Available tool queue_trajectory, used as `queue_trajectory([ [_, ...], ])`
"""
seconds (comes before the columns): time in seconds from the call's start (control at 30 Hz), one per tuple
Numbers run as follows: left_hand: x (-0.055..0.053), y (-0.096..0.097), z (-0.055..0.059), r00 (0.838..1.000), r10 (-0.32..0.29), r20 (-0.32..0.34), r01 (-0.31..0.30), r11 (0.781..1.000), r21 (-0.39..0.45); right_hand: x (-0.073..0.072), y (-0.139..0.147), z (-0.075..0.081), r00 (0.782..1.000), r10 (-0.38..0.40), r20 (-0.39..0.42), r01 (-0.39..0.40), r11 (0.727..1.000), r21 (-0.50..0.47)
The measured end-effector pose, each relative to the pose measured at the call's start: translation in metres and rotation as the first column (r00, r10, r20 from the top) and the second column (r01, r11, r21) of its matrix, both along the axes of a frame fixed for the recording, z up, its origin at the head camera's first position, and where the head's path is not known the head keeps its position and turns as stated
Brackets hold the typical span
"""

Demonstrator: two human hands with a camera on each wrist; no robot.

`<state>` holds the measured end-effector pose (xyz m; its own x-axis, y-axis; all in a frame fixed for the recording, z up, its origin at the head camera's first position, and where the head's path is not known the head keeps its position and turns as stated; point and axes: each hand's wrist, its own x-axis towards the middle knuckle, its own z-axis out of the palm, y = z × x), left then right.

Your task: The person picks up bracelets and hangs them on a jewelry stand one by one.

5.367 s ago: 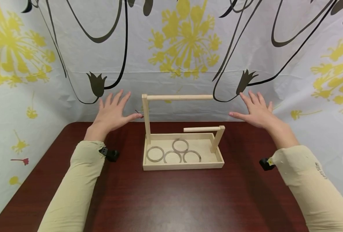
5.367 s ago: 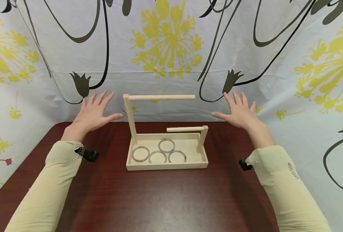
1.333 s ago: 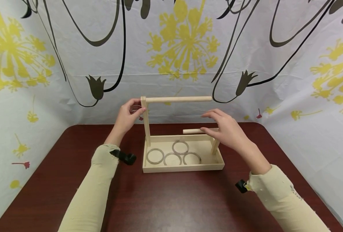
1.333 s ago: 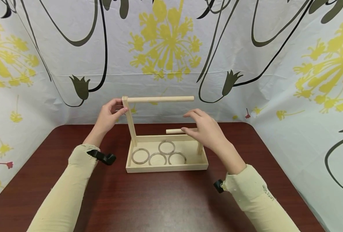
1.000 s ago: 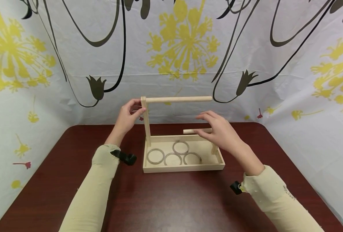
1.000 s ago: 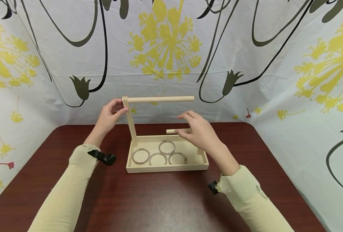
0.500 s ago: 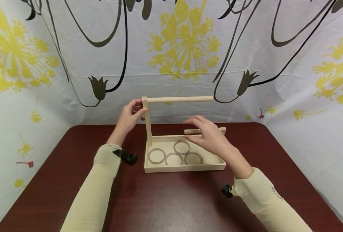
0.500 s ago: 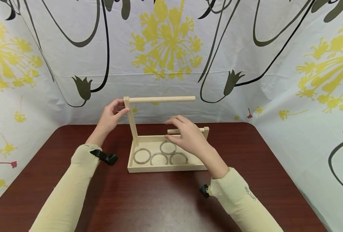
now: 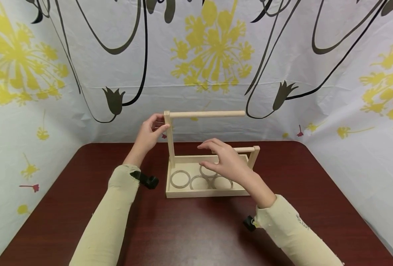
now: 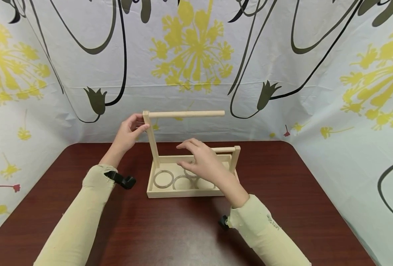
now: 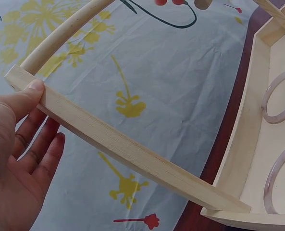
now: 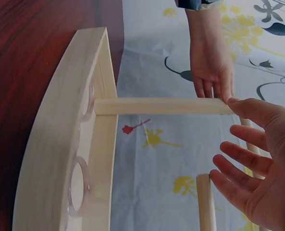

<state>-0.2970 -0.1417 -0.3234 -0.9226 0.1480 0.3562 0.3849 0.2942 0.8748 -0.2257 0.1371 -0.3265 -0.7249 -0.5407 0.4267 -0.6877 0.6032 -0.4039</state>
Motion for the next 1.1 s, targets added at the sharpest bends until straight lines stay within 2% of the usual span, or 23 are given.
queue_trajectory([
  [0.33, 0.0, 0.0, 0.001, 1.0, 0.0, -0.001, 0.0, 1.0, 0.011, 0.002, -0.019, -0.008, 0.999, 0.043, -0.015, -0.043, 0.999, -0.018],
  [0.53, 0.0, 0.0, 0.0, 1.0, 0.005, -0.005, -0.005, 1.0, 0.009, 0.003, -0.029, -0.015, 0.997, 0.072, 0.012, -0.072, 0.997, -0.023],
  [1.1, -0.001, 0.0, -0.002, 1.0, 0.007, -0.005, -0.007, 1.0, 0.019, -0.007, -0.048, -0.051, 0.99, 0.125, 0.069, -0.118, 0.987, -0.106],
])
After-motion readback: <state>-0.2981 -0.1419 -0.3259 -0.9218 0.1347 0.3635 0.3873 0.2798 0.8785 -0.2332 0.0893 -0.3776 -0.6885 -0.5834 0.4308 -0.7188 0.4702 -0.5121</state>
